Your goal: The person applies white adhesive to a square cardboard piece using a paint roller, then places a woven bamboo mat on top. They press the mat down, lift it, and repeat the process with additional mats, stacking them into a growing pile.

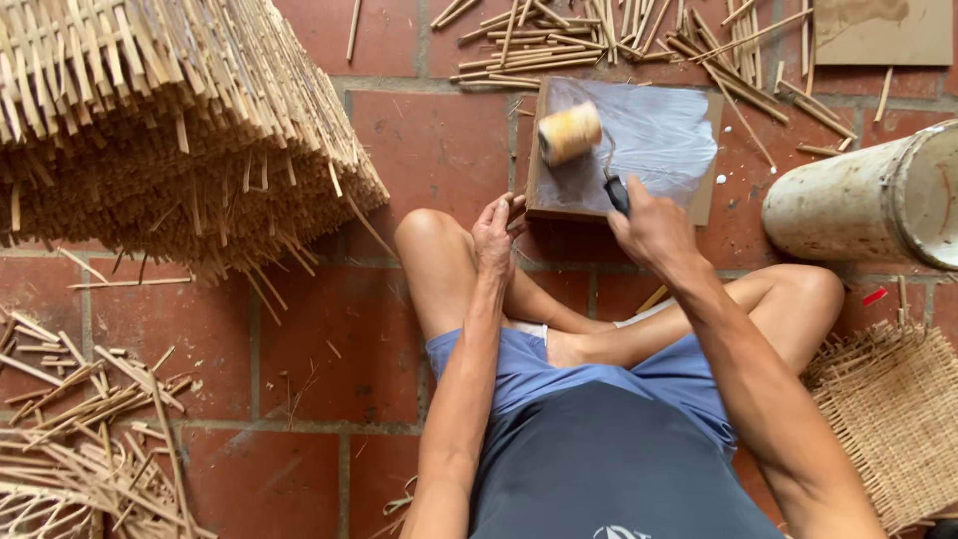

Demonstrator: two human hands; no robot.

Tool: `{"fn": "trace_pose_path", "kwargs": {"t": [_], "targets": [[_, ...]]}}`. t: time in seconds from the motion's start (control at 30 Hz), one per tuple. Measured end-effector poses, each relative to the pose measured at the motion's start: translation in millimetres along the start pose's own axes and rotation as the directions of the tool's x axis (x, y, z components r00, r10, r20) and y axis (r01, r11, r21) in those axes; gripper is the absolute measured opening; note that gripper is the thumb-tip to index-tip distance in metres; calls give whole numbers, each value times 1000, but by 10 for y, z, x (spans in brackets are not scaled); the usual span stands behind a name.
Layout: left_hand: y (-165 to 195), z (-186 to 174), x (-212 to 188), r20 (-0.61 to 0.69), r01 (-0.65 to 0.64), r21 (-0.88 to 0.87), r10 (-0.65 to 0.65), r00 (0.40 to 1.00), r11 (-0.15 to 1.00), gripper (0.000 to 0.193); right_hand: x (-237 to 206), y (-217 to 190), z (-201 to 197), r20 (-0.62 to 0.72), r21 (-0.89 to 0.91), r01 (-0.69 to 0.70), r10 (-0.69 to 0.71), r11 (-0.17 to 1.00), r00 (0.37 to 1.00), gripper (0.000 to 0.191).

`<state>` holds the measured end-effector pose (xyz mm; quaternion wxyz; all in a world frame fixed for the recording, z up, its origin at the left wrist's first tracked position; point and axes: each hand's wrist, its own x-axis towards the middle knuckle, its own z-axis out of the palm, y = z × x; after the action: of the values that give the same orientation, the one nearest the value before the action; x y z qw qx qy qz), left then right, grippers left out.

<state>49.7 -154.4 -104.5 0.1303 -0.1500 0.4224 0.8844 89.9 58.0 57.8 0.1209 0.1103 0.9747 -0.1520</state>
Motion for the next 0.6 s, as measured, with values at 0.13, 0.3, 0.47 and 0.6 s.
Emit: {"fn": "trace_pose_path", "kwargs": {"t": [0.13,0.3,0.47,0.6], "targets": [[1,-37,-33,10,17,-1,-17,1000,1000,41,357,-477,76,-112,122,40,-26,992,993,39],[6,-67,0,-33,44,-86,-47,998,995,49,-147,-526,332,-102,129,34,-20,991,995,46],[49,-154,12,-101,36,-218,-59,993,975,59,-1024,-518,661,-104,172,4,14,985,994,66],[91,-246,-87,-63,6,-190,-18,998,982,66,-424,-610,580,-142,166,26,-2,986,990,55]]}}
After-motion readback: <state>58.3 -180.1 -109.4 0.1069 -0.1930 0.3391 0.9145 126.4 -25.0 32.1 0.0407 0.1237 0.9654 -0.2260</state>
